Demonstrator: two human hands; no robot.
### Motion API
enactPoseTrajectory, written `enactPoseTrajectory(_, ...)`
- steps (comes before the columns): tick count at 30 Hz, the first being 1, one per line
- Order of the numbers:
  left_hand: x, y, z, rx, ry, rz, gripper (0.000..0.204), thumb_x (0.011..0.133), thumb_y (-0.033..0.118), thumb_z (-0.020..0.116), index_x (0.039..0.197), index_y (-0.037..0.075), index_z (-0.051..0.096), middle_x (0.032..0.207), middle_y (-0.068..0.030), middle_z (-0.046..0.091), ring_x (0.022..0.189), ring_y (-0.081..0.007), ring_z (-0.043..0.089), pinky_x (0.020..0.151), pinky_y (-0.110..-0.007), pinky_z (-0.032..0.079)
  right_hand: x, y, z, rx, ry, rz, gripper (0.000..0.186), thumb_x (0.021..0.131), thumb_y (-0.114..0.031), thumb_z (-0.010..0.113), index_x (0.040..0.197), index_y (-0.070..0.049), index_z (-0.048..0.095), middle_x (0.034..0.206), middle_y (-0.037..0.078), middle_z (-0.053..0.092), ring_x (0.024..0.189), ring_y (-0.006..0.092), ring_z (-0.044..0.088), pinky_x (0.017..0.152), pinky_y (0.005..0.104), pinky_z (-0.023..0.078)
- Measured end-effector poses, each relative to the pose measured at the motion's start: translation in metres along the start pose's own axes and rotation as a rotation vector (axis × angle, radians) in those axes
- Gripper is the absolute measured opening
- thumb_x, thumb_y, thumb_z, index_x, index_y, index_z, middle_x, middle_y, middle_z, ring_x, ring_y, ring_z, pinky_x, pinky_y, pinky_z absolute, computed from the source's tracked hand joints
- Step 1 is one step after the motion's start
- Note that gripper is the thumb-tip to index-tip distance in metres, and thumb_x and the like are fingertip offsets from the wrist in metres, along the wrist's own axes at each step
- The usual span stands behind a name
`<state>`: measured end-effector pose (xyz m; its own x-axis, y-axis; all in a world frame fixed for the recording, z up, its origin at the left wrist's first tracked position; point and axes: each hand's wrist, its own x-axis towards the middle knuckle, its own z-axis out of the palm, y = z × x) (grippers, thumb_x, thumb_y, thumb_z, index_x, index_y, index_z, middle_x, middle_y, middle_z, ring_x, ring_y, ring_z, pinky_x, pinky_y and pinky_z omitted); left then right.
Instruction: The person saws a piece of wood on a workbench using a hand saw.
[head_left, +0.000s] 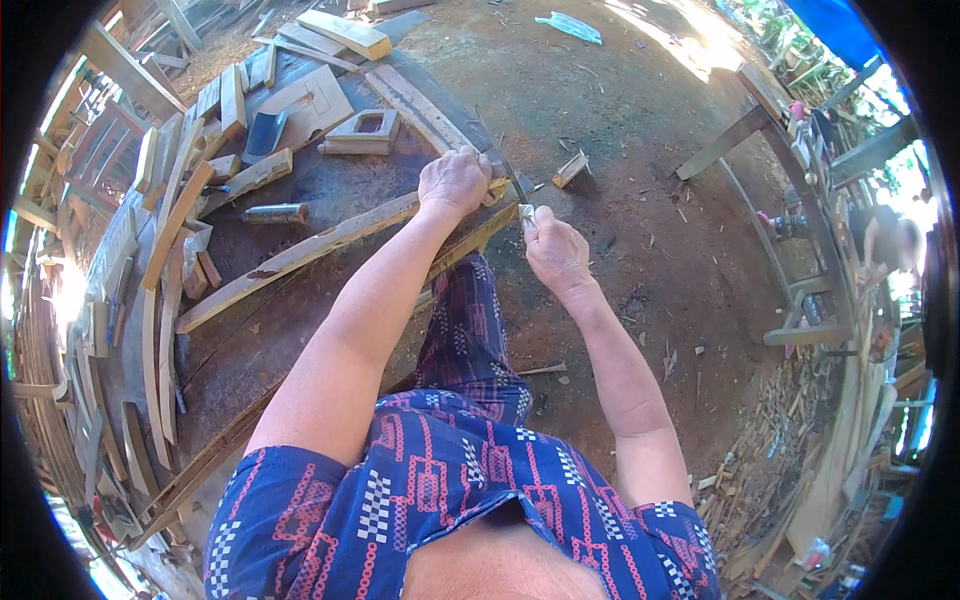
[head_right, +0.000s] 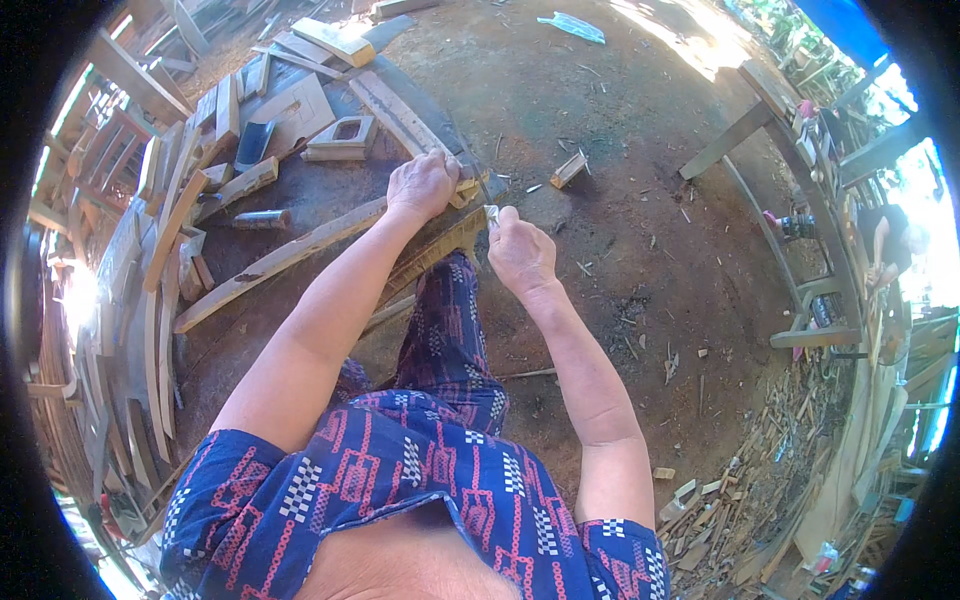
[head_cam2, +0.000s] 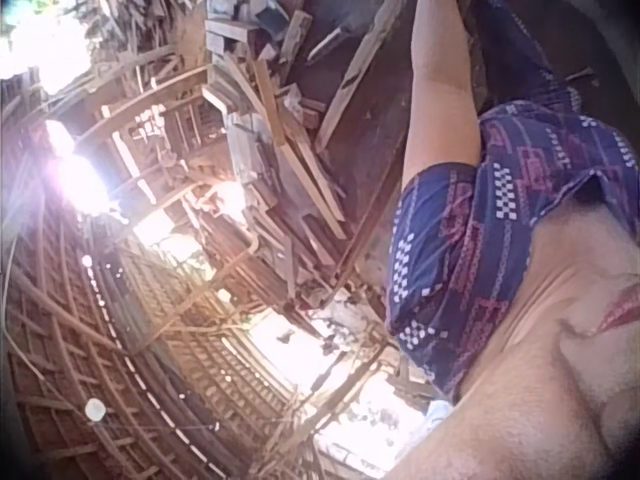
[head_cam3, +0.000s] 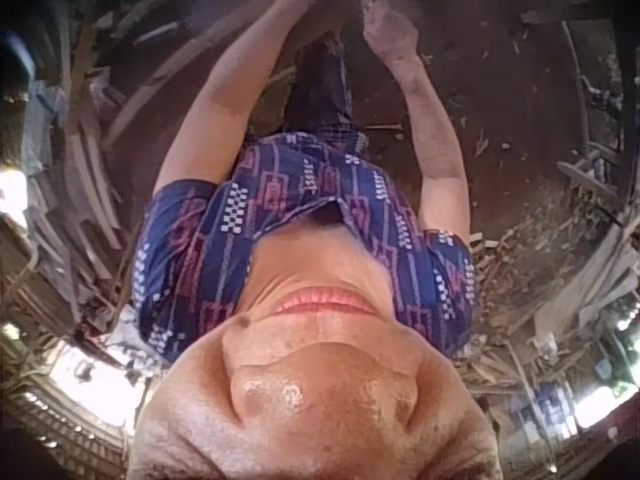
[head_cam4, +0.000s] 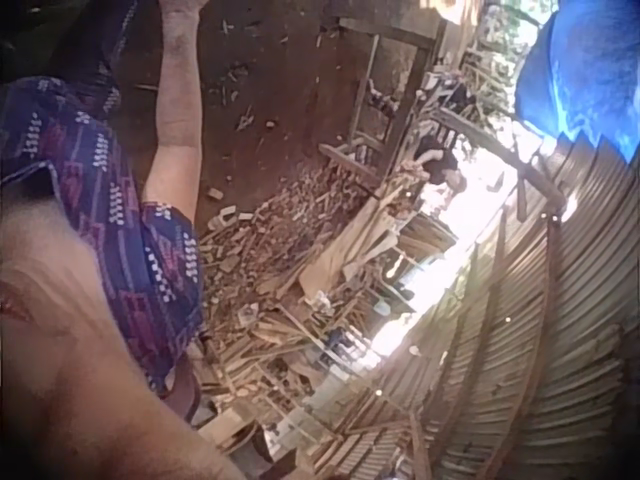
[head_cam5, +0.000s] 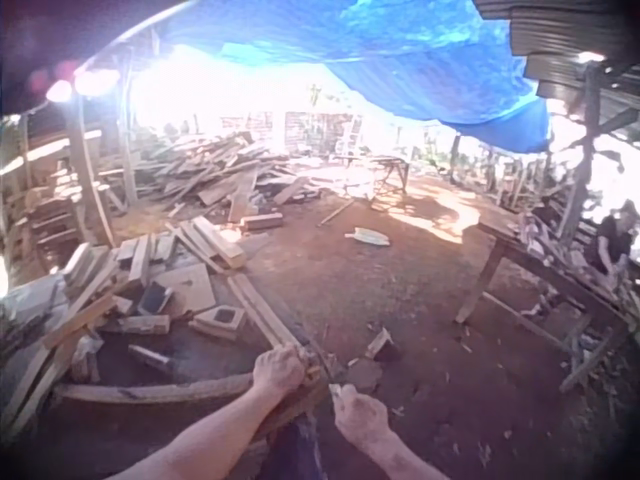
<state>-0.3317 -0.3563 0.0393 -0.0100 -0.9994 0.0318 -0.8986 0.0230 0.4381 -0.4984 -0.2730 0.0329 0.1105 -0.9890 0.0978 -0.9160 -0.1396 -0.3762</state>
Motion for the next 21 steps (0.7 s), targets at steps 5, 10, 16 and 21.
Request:
enactPoseTrajectory(5, -0.001, 0.002, 0.001, -0.002, 0.013, 0.001, 0.043, 0.094, 0.037, 0.037, 0.101, 0.002, 0.061, 0.101, -0.0230, 0.065, 0.097, -0.0373, 0.062, 0.087, -0.046, 0.046, 0.000, -0.004, -0.003, -0.015, -0.037, 0.024, 0.023, 0.093, -0.026, 0.047, 0.089, -0.004, 0.049, 0.074, 0.021, 0.065, 0.075, 0.0390, 0.065, 0.066, 0.0481, 0.050)
enactPoseTrajectory(10, -0.003, 0.003, -0.001, -0.011, 0.014, 0.014, 0.043, 0.093, 0.036, 0.037, 0.100, 0.002, 0.061, 0.100, -0.0232, 0.065, 0.096, -0.0376, 0.062, 0.086, -0.046, 0.047, 0.001, -0.008, -0.006, -0.035, -0.082, 0.045, 0.023, 0.093, -0.026, 0.047, 0.090, -0.003, 0.050, 0.076, 0.021, 0.065, 0.076, 0.0385, 0.065, 0.068, 0.0474, 0.051)
enactPoseTrajectory(16, -0.002, 0.003, 0.000, 0.004, 0.026, 0.016, 0.042, 0.092, 0.035, 0.038, 0.096, 0.002, 0.064, 0.097, -0.0229, 0.065, 0.093, -0.0372, 0.063, 0.083, -0.046, 0.048, 0.001, -0.011, -0.011, -0.054, -0.111, 0.061, 0.024, 0.094, -0.026, 0.046, 0.091, -0.003, 0.051, 0.078, 0.021, 0.066, 0.079, 0.0382, 0.066, 0.070, 0.0473, 0.051)
enactPoseTrajectory(21, 0.000, -0.002, 0.004, 0.011, 0.048, 0.045, 0.042, 0.092, 0.034, 0.039, 0.093, 0.002, 0.065, 0.095, -0.0225, 0.065, 0.091, -0.0369, 0.064, 0.082, -0.046, 0.049, 0.001, -0.013, -0.015, -0.067, -0.118, 0.047, 0.024, 0.094, -0.026, 0.046, 0.091, -0.003, 0.051, 0.079, 0.021, 0.066, 0.079, 0.0378, 0.066, 0.071, 0.0471, 0.051)
